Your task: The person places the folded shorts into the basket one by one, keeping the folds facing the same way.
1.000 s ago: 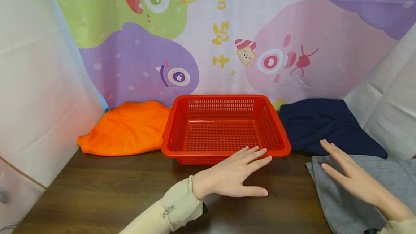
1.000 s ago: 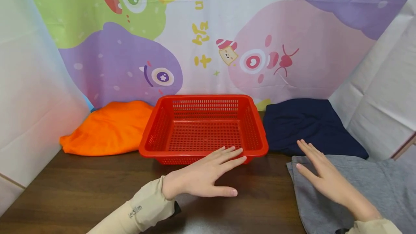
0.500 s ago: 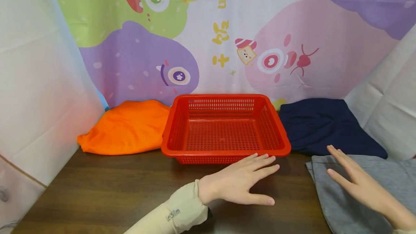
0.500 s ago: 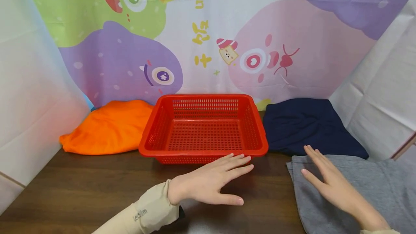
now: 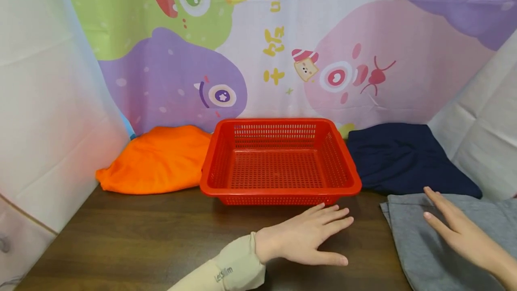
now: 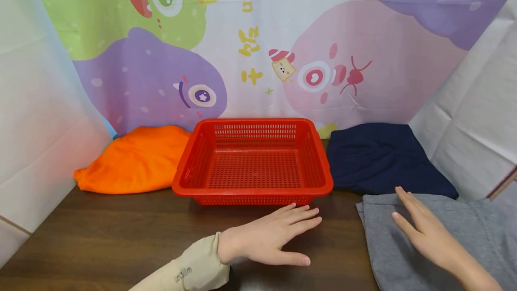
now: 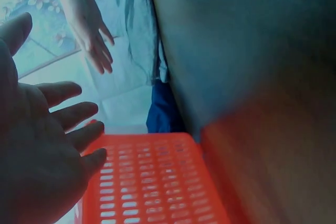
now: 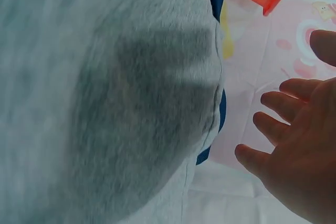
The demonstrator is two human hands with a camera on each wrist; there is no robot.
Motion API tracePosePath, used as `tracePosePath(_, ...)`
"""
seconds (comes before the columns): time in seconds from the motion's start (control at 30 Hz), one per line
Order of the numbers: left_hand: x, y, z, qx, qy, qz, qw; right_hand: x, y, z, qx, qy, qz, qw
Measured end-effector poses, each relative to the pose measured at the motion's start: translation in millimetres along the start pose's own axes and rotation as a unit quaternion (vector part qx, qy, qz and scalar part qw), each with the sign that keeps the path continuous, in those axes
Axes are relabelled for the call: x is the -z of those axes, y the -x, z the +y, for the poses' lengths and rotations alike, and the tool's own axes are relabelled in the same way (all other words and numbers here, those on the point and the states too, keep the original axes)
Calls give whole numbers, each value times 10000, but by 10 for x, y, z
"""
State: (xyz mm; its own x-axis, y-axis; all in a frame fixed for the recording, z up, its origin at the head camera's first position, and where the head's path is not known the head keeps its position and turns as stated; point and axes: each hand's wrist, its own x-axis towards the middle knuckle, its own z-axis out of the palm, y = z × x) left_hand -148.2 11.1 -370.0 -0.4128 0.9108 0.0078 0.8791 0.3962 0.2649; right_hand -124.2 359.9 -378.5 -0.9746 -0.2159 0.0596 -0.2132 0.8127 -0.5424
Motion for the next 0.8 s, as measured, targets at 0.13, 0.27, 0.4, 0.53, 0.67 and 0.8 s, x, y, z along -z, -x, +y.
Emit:
tracePosePath(0.13,-54,-42,39,61,147,-90,9998,16,34,55,-36,98,45,9999)
tracePosePath(0.27,-91,-93,73,70,223,-167,9996,23,72,120,-17,113,111,9999)
tracePosePath(0.4,-138,-141,102,36,353,-262,9990,33,100,186,-120,192,80,9997)
tracePosePath(0.53,-175,-176,137,75,408,-366,9985,49,109,250,-338,377,9,9987)
tracePosePath(0.67,-195,-220,163,137,220,-281,9993,26,148,307,-306,627,377,9968)
tracePosePath(0.8,-218,-282,210,155,-7,-77,9999,7,188,353,-301,794,662,9942)
